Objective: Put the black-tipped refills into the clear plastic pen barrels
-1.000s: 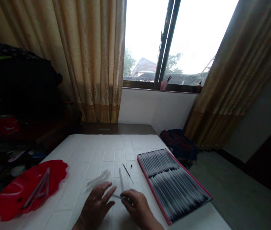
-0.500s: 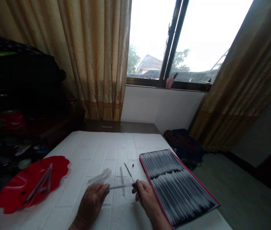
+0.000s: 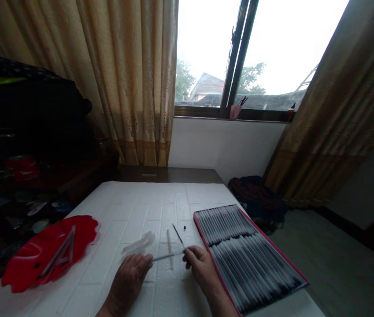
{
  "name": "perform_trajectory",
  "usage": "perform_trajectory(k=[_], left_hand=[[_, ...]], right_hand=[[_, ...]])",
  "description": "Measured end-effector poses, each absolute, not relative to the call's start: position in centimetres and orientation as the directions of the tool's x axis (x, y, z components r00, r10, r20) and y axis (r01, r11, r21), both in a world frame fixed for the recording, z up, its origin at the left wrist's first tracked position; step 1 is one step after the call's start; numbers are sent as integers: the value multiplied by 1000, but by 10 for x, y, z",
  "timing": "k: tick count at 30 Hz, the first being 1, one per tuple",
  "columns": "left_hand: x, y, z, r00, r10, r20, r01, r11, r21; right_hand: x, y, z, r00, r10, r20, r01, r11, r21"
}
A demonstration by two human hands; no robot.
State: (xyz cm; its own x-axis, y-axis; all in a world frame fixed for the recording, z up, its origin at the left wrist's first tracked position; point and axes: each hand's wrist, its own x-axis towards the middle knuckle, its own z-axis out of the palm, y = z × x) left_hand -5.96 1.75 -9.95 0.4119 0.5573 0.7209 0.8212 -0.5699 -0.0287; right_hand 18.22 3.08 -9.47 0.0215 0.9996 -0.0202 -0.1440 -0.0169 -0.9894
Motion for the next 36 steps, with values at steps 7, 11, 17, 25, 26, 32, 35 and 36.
perform_trajectory(k=[7,11,17,25,26,32,35,36], left_hand=[[-59,16,-97,405,578,709,826,-564,-12],[-57,16,-97,372,549,749,803,-595,38],[-58,18,-96,370,543,754,802,-596,36],[-61,21,-100,404,575,712,795,-605,37],[-61,21,-100,398,576,714,799,-600,39],[-63,21,-100,358,562,746,806,-590,58],[-63,21,-101,354,564,746,805,-589,63],[-63,21,-101,358,563,745,803,-593,62]], right_hand=[[182,36,-95,-14,1000,26,-210,22,-977],[184,34,-97,-10,999,38,-229,35,-973],[182,33,-101,19,999,26,-243,30,-970],[181,36,-105,182,983,0,-227,42,-973],[180,37,-107,227,974,-6,-235,49,-971],[176,39,-116,344,938,-32,-290,74,-954],[176,38,-115,316,949,-2,-239,77,-968],[176,38,-114,290,957,20,-215,86,-973]])
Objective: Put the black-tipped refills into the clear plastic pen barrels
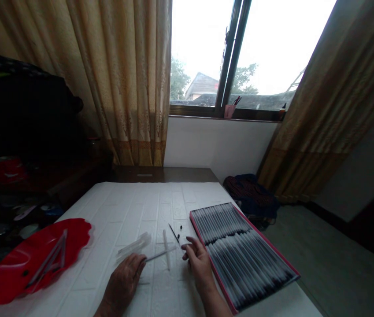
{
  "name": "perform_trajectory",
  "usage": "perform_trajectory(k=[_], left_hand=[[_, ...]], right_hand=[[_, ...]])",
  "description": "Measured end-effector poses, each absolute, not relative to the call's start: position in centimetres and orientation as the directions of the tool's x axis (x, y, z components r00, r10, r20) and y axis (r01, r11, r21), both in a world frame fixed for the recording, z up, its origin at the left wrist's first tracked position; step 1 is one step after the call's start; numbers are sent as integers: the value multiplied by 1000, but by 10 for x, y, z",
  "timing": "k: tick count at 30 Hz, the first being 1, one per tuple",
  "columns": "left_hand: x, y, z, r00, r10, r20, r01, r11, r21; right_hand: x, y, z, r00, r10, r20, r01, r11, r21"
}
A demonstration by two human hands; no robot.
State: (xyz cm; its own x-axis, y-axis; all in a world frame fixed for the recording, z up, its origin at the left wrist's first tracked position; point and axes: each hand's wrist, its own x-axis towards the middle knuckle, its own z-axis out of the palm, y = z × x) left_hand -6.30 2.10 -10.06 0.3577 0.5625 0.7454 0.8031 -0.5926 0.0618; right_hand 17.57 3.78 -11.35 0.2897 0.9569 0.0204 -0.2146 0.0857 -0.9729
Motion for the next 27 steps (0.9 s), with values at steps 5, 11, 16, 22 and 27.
perform_trajectory(k=[5,11,16,22,27], left_hand=[[-62,20,-98,373,585,720,790,-607,84],[-66,20,-103,337,622,707,821,-562,103],[-75,28,-113,104,649,754,888,-401,223],[-74,28,-114,142,625,768,858,-465,220],[-71,26,-110,183,615,767,812,-534,235]], right_hand=[[174,34,-108,185,980,72,-174,105,-979],[175,39,-115,321,947,35,-234,115,-965],[177,43,-120,418,908,-13,-310,130,-942],[175,41,-118,428,904,16,-275,148,-950],[174,42,-118,379,924,60,-180,137,-974]])
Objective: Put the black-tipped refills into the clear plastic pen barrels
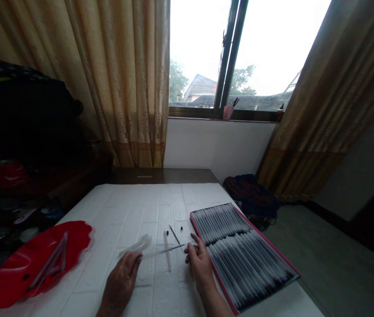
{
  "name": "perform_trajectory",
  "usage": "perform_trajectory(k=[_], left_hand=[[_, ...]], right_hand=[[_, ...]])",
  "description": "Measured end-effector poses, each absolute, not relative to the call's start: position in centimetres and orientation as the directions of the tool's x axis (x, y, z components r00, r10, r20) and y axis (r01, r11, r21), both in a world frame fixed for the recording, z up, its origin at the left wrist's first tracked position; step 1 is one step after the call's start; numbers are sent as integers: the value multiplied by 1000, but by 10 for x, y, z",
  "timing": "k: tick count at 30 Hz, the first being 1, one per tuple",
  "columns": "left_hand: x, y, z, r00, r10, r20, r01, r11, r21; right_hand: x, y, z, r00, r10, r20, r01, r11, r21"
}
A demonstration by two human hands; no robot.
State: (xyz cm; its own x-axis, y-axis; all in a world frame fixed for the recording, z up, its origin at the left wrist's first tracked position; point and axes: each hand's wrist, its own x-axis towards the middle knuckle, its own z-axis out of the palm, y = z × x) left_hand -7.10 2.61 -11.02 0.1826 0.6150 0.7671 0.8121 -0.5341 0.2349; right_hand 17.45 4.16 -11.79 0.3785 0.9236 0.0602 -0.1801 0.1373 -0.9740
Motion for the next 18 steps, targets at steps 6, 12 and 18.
perform_trajectory(k=[6,12,18], left_hand=[[-76,28,-110,83,672,736,823,-463,330],[-86,32,-107,-95,677,730,854,-321,409],[-77,29,-104,6,701,713,817,-415,400]], right_hand=[[176,42,-120,407,913,34,-200,125,-972],[175,40,-117,484,875,-22,-235,106,-966],[173,34,-111,411,907,90,-81,134,-988]])
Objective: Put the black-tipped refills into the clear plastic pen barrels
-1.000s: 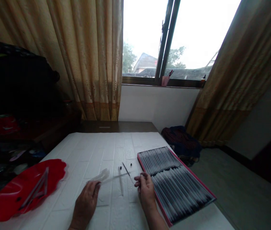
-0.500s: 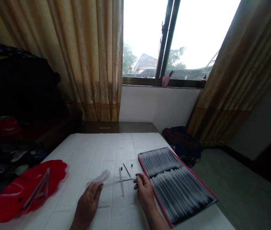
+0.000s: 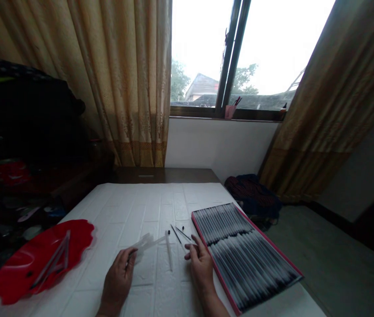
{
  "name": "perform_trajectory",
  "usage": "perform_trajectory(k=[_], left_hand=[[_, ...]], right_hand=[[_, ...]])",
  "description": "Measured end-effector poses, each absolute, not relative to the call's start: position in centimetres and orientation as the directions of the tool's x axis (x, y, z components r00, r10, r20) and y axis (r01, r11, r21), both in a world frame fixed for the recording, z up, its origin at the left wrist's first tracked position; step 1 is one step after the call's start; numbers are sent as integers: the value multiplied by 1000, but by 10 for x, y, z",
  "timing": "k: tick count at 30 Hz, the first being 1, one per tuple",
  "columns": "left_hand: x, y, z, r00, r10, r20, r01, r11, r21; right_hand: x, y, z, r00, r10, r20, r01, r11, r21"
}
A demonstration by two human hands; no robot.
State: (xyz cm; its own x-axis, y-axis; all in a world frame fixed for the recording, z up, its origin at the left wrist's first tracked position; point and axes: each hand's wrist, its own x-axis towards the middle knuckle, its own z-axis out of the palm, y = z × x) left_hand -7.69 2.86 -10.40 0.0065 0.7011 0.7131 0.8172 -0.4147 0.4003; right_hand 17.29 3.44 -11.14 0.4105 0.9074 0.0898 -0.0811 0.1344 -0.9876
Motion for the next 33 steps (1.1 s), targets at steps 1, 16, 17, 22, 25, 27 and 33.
perform_trajectory(k=[1,16,17,22,25,27,33], left_hand=[[-75,28,-104,24,702,711,810,-431,398],[-63,18,-97,283,626,727,766,-603,222],[-63,18,-97,292,628,721,768,-603,214],[-62,18,-103,402,615,679,788,-610,86],[-57,18,-109,431,612,663,794,-606,44],[-55,17,-113,445,611,654,789,-613,35],[-46,14,-114,454,677,579,753,-639,157]], right_hand=[[173,34,-111,395,913,107,-62,142,-988],[168,25,-102,86,983,165,48,161,-986],[169,26,-103,105,982,156,35,153,-988],[172,31,-106,184,975,124,-36,133,-991],[169,32,-106,168,982,86,-69,99,-993],[167,32,-106,147,987,68,-80,81,-994],[167,34,-104,106,993,54,-139,69,-988]])
